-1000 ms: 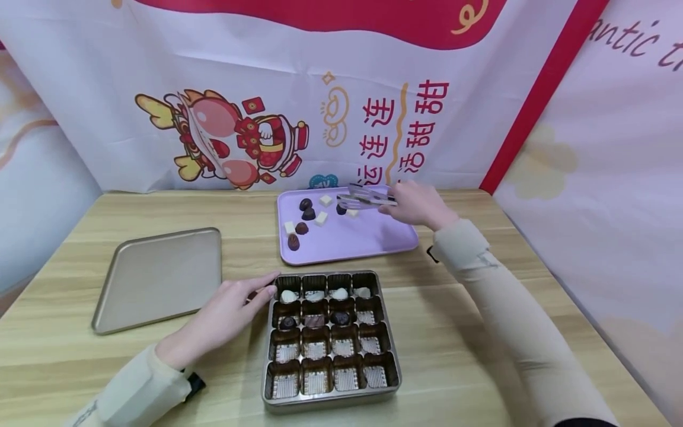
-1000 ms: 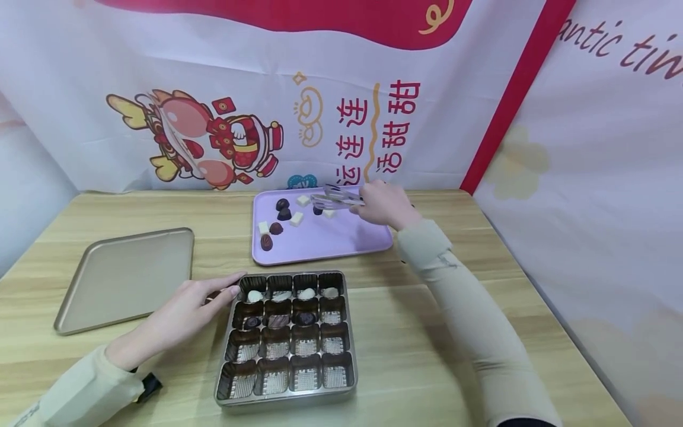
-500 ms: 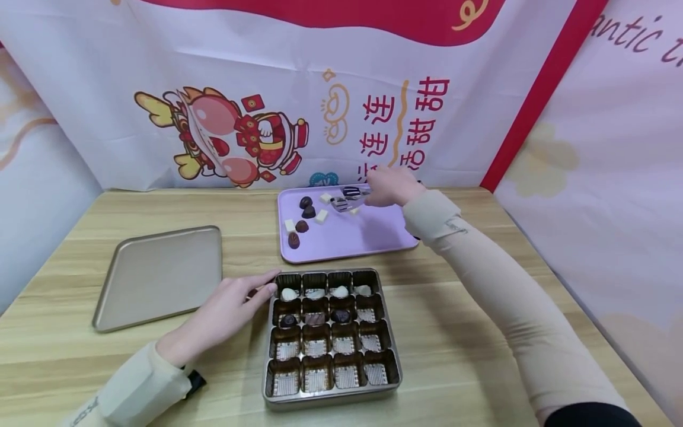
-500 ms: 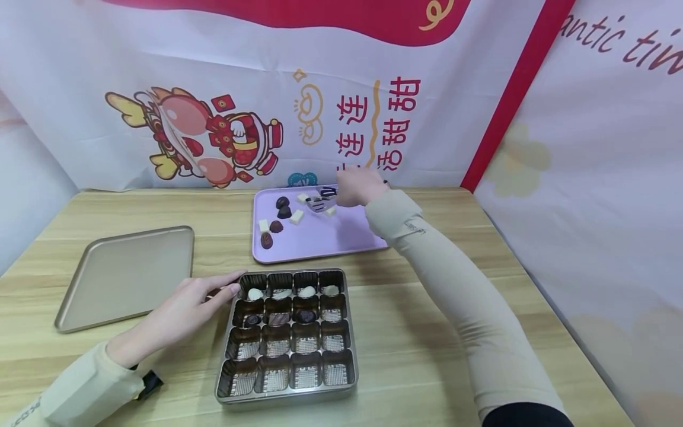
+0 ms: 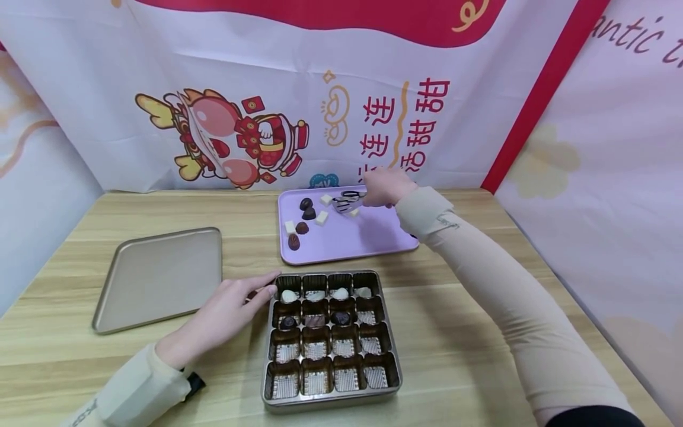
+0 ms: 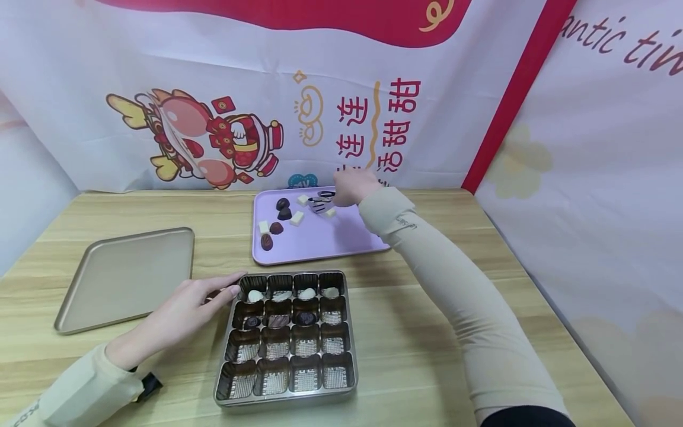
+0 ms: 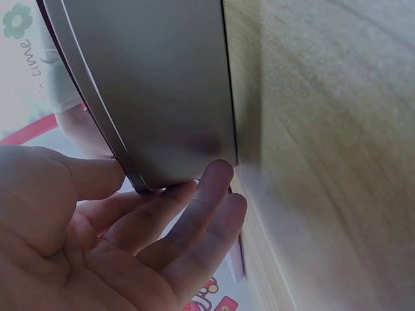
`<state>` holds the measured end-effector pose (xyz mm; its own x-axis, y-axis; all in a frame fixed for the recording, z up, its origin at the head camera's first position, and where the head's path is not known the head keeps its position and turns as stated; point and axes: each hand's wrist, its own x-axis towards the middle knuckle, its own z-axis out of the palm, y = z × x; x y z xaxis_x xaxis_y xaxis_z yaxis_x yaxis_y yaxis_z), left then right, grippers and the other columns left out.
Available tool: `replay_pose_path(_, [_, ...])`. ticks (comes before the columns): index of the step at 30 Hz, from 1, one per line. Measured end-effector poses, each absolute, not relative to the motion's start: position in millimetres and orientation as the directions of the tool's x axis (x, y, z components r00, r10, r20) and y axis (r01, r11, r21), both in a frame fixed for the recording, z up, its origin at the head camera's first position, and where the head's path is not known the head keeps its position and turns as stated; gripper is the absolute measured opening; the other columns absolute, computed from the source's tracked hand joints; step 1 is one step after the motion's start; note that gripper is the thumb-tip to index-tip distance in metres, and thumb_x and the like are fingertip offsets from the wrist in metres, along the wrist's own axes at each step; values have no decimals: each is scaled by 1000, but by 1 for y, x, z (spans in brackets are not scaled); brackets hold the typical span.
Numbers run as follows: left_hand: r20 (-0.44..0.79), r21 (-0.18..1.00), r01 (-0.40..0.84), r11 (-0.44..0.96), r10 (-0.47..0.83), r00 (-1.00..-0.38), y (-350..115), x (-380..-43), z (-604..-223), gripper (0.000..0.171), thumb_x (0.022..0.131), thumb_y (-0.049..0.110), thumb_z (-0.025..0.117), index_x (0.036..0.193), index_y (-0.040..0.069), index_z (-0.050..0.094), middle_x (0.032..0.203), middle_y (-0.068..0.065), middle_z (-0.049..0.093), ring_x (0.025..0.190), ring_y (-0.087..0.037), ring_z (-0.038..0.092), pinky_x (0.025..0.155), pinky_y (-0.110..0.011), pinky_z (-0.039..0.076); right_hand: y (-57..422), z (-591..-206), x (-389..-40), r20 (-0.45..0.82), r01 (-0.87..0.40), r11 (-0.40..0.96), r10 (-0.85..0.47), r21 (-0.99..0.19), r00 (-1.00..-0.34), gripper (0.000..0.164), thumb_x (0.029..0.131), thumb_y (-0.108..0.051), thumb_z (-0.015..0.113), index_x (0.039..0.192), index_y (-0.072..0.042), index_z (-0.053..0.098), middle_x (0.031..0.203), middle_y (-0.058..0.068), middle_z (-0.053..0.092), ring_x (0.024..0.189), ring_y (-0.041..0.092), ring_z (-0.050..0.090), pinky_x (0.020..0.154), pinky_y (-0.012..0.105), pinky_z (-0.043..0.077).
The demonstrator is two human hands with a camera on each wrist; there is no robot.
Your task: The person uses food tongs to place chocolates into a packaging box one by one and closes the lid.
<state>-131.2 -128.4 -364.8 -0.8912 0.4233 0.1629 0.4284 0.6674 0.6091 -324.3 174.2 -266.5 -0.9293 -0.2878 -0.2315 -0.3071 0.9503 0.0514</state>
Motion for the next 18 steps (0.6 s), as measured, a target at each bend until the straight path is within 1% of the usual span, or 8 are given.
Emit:
replay_pose_path(1, [167, 609, 431, 665, 424, -890, -128, -131, -365, 43, 104, 29, 52, 141, 8, 53, 134, -22, 55, 109, -32, 63, 97, -54, 45, 175, -267, -325, -231, -312, 949, -293, 48, -928, 18, 88, -28, 64, 94, -11, 62, 92, 8, 61, 64, 20, 63, 60, 36, 50])
replay_pose_path(3, [167, 610, 431, 665, 424, -890, -128, -131, -365, 42, 104, 28, 52, 141, 7, 53, 134, -21, 55, 109, -32, 63, 97, -54, 45, 176, -269, -326, -227, -320, 947, -303, 39, -926, 18, 88, -28, 65, 94, -11, 62, 90, 8, 61, 65, 20, 63, 59, 36, 51])
replay_pose_path(4, [167, 609, 431, 666, 424, -890, -128, -131, -365, 42, 104, 28, 52, 141, 7, 53, 134, -21, 55, 108, -31, 63, 97, -54, 45, 177, -270, -326, -225, -322, 946, -306, 37, -925, 19, 89, -28, 65, 94, -11, 62, 89, 8, 61, 65, 20, 63, 59, 35, 51])
replay_pose_path(6, [162, 611, 428, 667, 423, -891, -128, -131, -365, 43, 104, 28, 52, 141, 7, 53, 135, -21, 54, 98, -27, 65, 94, -52, 48, 178, -273, -327, -216, -325, 945, -311, 35, -926, 20, 89, -29, 67, 95, -11, 62, 89, 7, 61, 66, 20, 63, 58, 35, 52])
replay_pose_path(8, [161, 610, 426, 668, 422, -892, -128, -131, -365, 43, 104, 28, 52, 141, 7, 53, 135, -21, 54, 96, -24, 65, 94, -51, 48, 179, -275, -328, -201, -328, 944, -314, 39, -928, 20, 89, -29, 67, 95, -11, 61, 89, 7, 61, 66, 20, 63, 58, 35, 51])
replay_pose_path(11, [162, 612, 427, 666, 423, -892, -128, -131, -365, 43, 104, 27, 52, 141, 7, 53, 135, -21, 54, 100, -27, 65, 95, -52, 47, 181, -276, -328, -186, -338, 940, -325, 44, -927, 21, 88, -31, 67, 92, -11, 61, 89, 6, 61, 66, 20, 63, 59, 37, 51])
replay_pose_path(14, [166, 612, 429, 665, 422, -891, -128, -131, -365, 42, 104, 27, 53, 141, 7, 53, 135, -21, 54, 112, -33, 61, 98, -55, 44, 184, -275, -328, -199, -337, 941, -325, 30, -925, 22, 88, -32, 67, 86, -11, 63, 84, 6, 63, 64, 20, 62, 58, 37, 50])
replay_pose_path(18, [170, 606, 432, 668, 422, -891, -129, -132, -367, 42, 104, 27, 52, 141, 7, 53, 134, -20, 55, 115, -34, 60, 99, -54, 43, 191, -272, -330, -228, -304, 952, -303, -29, -925, 26, 89, -35, 68, 82, -11, 64, 76, 7, 65, 61, 20, 60, 54, 35, 49])
